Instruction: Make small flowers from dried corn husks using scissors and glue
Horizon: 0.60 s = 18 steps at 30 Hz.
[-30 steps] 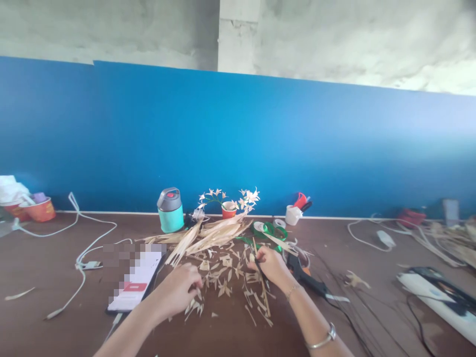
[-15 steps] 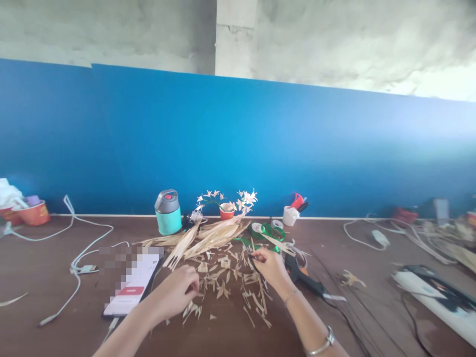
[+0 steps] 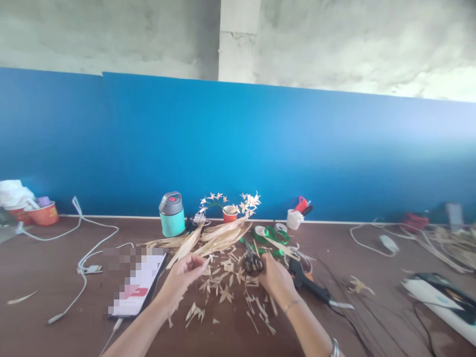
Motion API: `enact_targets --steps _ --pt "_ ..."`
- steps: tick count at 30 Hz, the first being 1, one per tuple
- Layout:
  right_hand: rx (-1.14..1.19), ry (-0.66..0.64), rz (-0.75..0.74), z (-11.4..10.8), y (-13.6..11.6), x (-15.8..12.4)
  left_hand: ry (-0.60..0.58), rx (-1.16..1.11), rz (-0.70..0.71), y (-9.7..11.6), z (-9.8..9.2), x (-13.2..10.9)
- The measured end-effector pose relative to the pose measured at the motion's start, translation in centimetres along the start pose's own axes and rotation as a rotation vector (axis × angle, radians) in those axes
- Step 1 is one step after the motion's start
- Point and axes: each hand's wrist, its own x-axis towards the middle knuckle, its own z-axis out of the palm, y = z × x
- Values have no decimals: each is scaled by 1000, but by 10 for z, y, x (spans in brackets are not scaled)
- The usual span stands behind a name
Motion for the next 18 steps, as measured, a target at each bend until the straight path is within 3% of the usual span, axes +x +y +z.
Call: enact_targets --steps 5,9,13,16,18 --pt "-223 110 44 -10 -8 -2 27 -296 -64 5 4 -5" --pt "-223 282 17 -12 -2 1 34 -477 -84 7 6 -6" --pt "-24 401 -200 -3 1 5 -14 -572 -104 3 7 -4" --pt "206 422 -368 1 -6 3 -46 -627 -118 0 6 -3" --pt "363 383 -403 -1 -18 0 -77 -684 -151 0 6 -2"
